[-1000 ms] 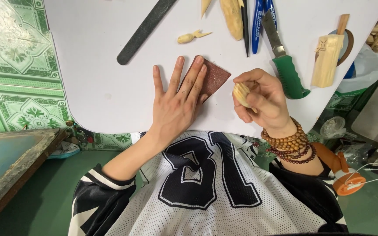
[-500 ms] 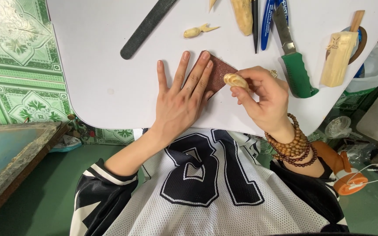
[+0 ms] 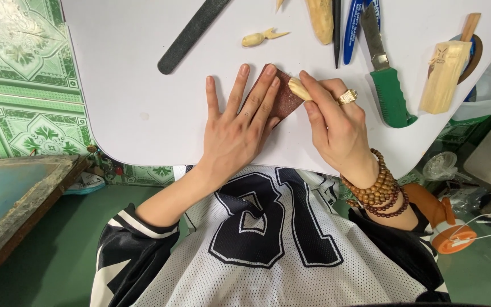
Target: Hand-sanding a small carved wooden piece using a piece of sandpaper on a small workspace.
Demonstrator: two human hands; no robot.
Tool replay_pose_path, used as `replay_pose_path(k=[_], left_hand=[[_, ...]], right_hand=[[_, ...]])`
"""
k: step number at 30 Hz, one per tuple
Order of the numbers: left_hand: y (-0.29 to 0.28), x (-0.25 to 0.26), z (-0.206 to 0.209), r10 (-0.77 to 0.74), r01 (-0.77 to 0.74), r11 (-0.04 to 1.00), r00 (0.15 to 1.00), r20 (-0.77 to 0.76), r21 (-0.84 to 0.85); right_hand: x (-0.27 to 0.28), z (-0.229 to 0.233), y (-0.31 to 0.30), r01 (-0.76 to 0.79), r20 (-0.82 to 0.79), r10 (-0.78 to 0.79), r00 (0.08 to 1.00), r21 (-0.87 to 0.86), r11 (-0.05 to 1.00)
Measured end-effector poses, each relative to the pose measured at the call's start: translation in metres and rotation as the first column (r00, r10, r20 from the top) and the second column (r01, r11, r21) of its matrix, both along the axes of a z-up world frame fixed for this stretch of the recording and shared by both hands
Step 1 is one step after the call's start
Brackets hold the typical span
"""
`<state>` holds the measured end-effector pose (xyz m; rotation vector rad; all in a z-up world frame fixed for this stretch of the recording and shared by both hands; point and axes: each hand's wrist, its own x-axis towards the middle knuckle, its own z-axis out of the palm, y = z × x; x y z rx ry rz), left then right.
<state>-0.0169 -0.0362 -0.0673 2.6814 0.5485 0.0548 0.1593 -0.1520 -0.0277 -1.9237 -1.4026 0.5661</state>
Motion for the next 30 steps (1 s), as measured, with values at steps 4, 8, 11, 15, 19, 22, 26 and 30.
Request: replay_pose_path(k=[4, 8, 11, 15, 19, 22, 26, 30], left_hand=[[-0.002, -0.001, -0.004, 0.011, -0.011, 1.000, 1.000, 0.009, 0.015], [-0.001, -0.001, -0.003, 0.015, -0.015, 1.000, 1.000, -0.003, 0.014], [0.000, -0.001, -0.002, 0.011, -0.011, 1.000, 1.000, -0.010, 0.015], [-0.001, -0.001, 0.000, 0.012, -0.012, 1.000, 1.000, -0.018, 0.001], [0.000, 0.000, -0.003, 0.028, -0.028, 0.999, 1.000, -0.013, 0.018], [-0.003, -0.001, -0.004, 0.038, -0.038, 0.999, 0.999, -0.010, 0.022], [-0.003, 0.000, -0.003, 0.053, -0.053, 0.998, 0.999, 0.003, 0.037], [-0.005, -0.001, -0.003, 0.048, -0.049, 0.998, 0.999, 0.019, 0.026]], right_hand=[[-0.001, -0.005, -0.004, -0.018, 0.183, 0.022, 0.983, -0.025, 1.000], [-0.003, -0.006, -0.004, -0.011, 0.255, 0.019, 0.967, -0.033, 0.999], [-0.004, -0.009, 0.000, 0.005, 0.240, -0.008, 0.971, 0.010, 1.000], [-0.007, -0.011, 0.002, -0.009, 0.345, 0.002, 0.939, 0.017, 1.000], [-0.008, -0.013, 0.009, -0.097, 0.595, 0.059, 0.802, 0.031, 0.995], [-0.010, -0.016, 0.005, -0.147, 0.652, 0.085, 0.753, 0.040, 0.988], [-0.007, -0.005, -0.002, -0.182, 0.664, 0.132, 0.736, 0.006, 0.983], [-0.003, 0.006, -0.017, -0.179, 0.637, 0.191, 0.747, -0.085, 0.980]])
